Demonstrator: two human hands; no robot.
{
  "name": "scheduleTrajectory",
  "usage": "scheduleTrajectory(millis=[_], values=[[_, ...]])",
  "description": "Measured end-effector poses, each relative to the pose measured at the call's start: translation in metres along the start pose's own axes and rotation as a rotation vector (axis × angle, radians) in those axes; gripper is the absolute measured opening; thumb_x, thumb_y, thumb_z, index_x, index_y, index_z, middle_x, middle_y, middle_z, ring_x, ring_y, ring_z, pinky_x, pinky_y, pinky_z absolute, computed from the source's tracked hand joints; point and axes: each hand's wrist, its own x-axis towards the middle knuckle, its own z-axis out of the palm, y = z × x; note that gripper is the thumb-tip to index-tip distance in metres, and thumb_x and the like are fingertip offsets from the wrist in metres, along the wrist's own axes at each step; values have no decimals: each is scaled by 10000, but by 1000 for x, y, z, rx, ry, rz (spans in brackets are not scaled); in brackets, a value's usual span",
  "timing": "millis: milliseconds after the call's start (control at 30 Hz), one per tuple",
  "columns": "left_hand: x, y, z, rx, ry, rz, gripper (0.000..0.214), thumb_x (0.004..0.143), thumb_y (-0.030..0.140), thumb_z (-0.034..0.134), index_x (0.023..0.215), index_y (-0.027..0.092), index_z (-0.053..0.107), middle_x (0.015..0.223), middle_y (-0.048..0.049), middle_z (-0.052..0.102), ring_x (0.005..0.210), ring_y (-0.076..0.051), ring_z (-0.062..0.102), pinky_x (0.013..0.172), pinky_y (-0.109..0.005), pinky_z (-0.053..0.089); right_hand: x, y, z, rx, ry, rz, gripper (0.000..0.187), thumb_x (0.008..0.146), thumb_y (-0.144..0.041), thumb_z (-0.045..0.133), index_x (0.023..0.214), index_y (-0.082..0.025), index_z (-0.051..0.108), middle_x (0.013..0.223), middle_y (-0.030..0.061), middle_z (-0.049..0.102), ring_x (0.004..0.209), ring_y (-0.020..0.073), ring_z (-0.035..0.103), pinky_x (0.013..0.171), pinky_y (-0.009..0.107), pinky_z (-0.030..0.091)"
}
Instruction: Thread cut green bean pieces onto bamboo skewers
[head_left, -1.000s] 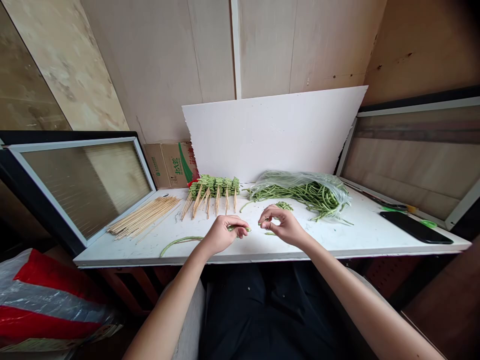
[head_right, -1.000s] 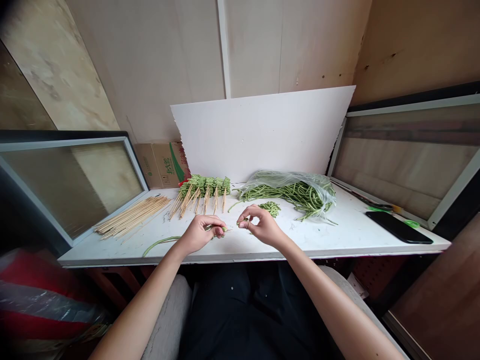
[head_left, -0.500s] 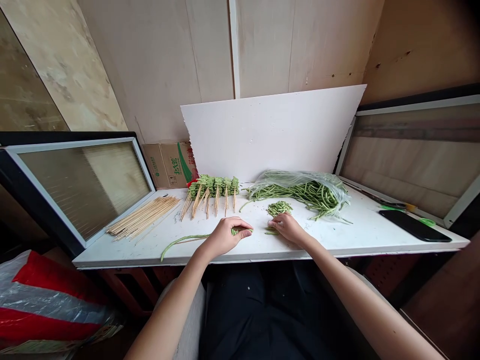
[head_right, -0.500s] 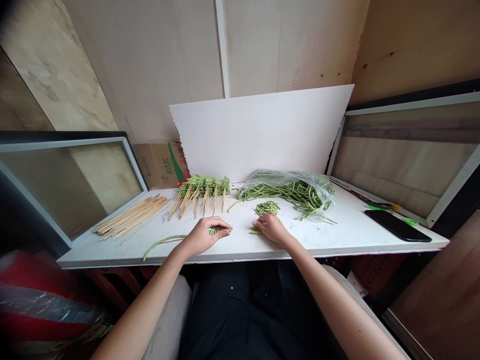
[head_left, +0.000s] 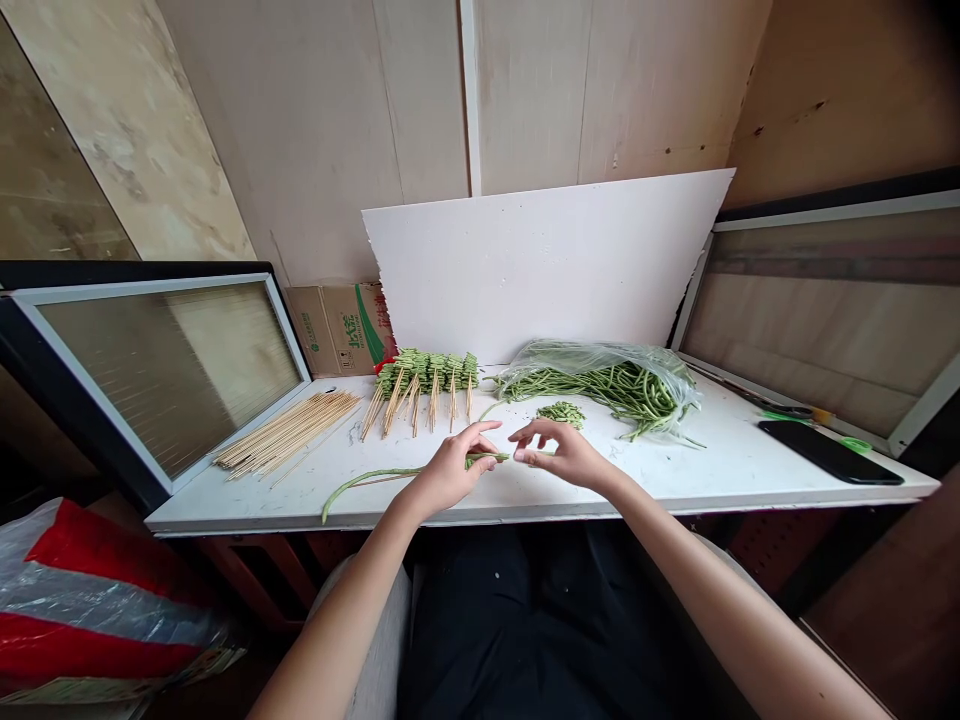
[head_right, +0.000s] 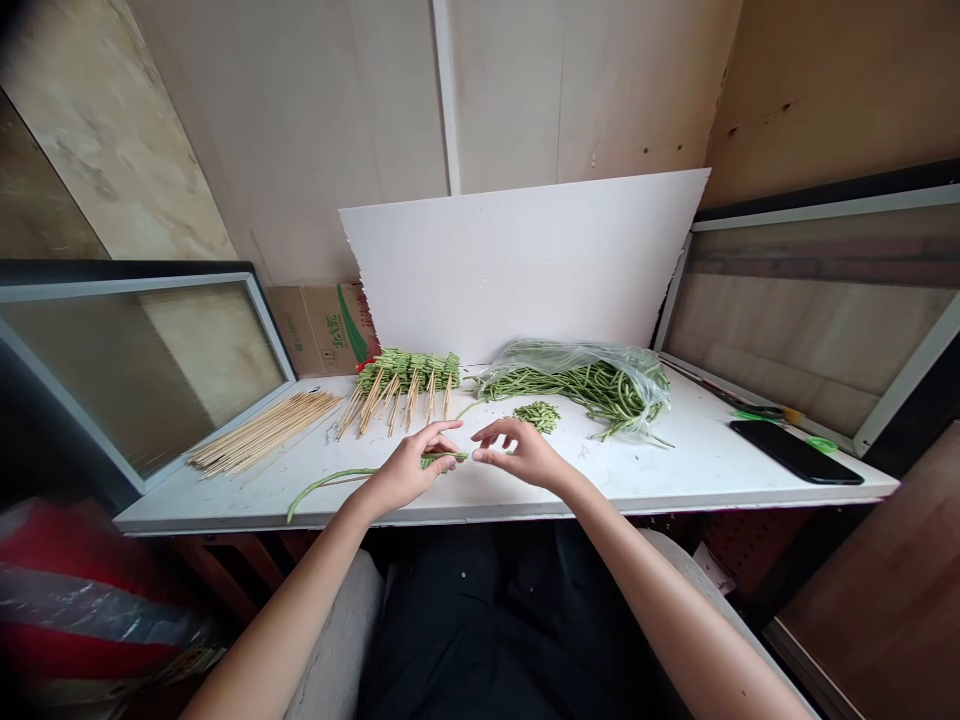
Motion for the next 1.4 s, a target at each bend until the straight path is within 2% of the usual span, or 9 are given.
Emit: scheduleTrajectory(millis=[67, 133, 267, 400, 500, 700, 900, 1200, 1400], values=[[0, -1, 1, -22, -5, 3, 579, 977, 198, 649, 1535, 238, 501, 1105, -74, 784, 1096, -214, 729, 1074, -384, 530, -1, -17, 7, 16, -20, -69, 440, 861, -592, 811, 1132, -246, 794, 992, 75, 792, 934, 238, 712, 797, 347, 545], [0, -2, 1, -35, -13, 3, 578, 973, 206, 661, 1527, 239, 500, 1125, -78, 784, 1122, -218, 725, 1074, -384, 530, -1, -28, 14, -13, -6, -137, 357, 897, -558, 791, 1089, -257, 801, 967, 74, 791, 922, 236, 700, 807, 361, 544], [1, -2, -2, 10, 3, -11, 516, 970, 243, 681, 1475, 247, 572, 1116, -70, 790, 1089, -214, 730, 1056, -372, 535, 0, -31, 15, -92, 53, -237, 234, 991, -475, 704, 1036, -268, 804, 952, 80, 790, 940, 249, 672, 859, 404, 540], [3, -6, -9, 132, 63, -49, 229, 967, 299, 698, 1167, 220, 776, 1088, -79, 795, 1015, -226, 732, 956, -348, 555, 0, -27, 4, -111, 109, -190, 218, 1001, -455, 692, 1043, -269, 798, 965, 83, 781, 957, 257, 655, 785, 385, 541], [5, -8, -11, 185, 120, -34, 137, 954, 287, 715, 1005, 204, 811, 1001, -73, 800, 935, -223, 726, 884, -338, 555, -1, -30, -1, -116, 122, -168, 208, 1002, -442, 688, 1045, -267, 792, 976, 79, 779, 981, 261, 649, 762, 372, 537], [4, -3, -5, 237, 190, 64, 77, 908, 205, 757, 955, 206, 818, 953, -64, 795, 889, -214, 721, 862, -333, 553, -2, -38, 4, -121, 77, -245, 234, 973, -470, 731, 1031, -252, 789, 956, 78, 778, 950, 254, 652, 857, 401, 529], [0, 6, -3, 263, 221, 126, 66, 899, 187, 763, 927, 210, 818, 913, -64, 789, 853, -218, 708, 836, -347, 544, -2, -41, 12, -72, 125, -254, 310, 943, -554, 732, 1012, -258, 789, 906, 82, 753, 915, 258, 640, 826, 401, 533], [-1, 20, -1, 178, 155, 110, 115, 926, 288, 769, 965, 193, 822, 912, -68, 760, 808, -191, 665, 764, -305, 525, -1, -44, 14, -5, 169, -221, 300, 999, -526, 665, 941, -244, 751, 884, 93, 728, 887, 254, 614, 802, 415, 531], [-2, 19, 3, 92, 142, 110, 53, 896, 205, 774, 859, 184, 806, 874, -61, 760, 822, -190, 672, 794, -308, 526, -2, -49, 15, 101, 143, -206, 283, 965, -505, 718, 858, -247, 762, 825, 68, 719, 847, 241, 619, 831, 406, 520]])
